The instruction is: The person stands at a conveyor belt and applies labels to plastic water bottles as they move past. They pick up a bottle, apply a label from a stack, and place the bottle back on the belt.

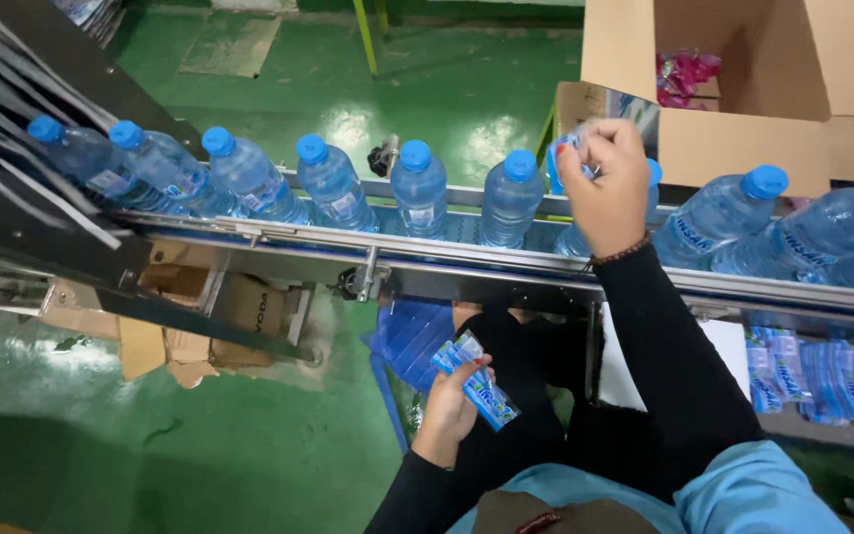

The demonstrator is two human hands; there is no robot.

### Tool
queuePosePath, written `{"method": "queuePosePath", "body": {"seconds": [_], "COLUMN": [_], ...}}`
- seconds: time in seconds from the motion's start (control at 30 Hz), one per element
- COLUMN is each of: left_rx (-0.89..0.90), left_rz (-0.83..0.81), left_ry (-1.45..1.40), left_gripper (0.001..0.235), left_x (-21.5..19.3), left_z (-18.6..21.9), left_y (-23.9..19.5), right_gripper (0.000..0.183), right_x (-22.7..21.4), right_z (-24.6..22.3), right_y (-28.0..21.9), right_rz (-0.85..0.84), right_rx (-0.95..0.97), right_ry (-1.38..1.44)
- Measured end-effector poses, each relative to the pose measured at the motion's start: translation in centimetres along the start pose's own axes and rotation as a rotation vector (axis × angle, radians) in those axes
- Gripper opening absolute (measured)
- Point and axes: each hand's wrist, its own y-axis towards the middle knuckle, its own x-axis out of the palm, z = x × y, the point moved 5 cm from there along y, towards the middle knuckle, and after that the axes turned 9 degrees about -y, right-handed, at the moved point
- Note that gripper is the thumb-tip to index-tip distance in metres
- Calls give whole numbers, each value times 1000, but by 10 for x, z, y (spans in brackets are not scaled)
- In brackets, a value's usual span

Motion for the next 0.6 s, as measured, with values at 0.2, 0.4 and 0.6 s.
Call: {"method": "queuePosePath", "body": {"seconds": [0.2, 0.4, 0.6], "left_rx": [32, 39, -14], "left_rz": [22, 41, 50], "left_ry": [-41, -35, -77], "left_gripper": [16, 17, 28], "left_x": [-4, -12, -18], "left_z": [11, 16, 23], "left_y": [-4, -5, -6], "right_gripper": [32, 24, 25], "right_x": [38, 76, 104], "right_z": [-7, -2, -71], "right_y": [5, 8, 11], "right_rz": [-131, -112, -344], "right_rx": [288, 240, 61], "right_ry": [82, 107, 78]}}
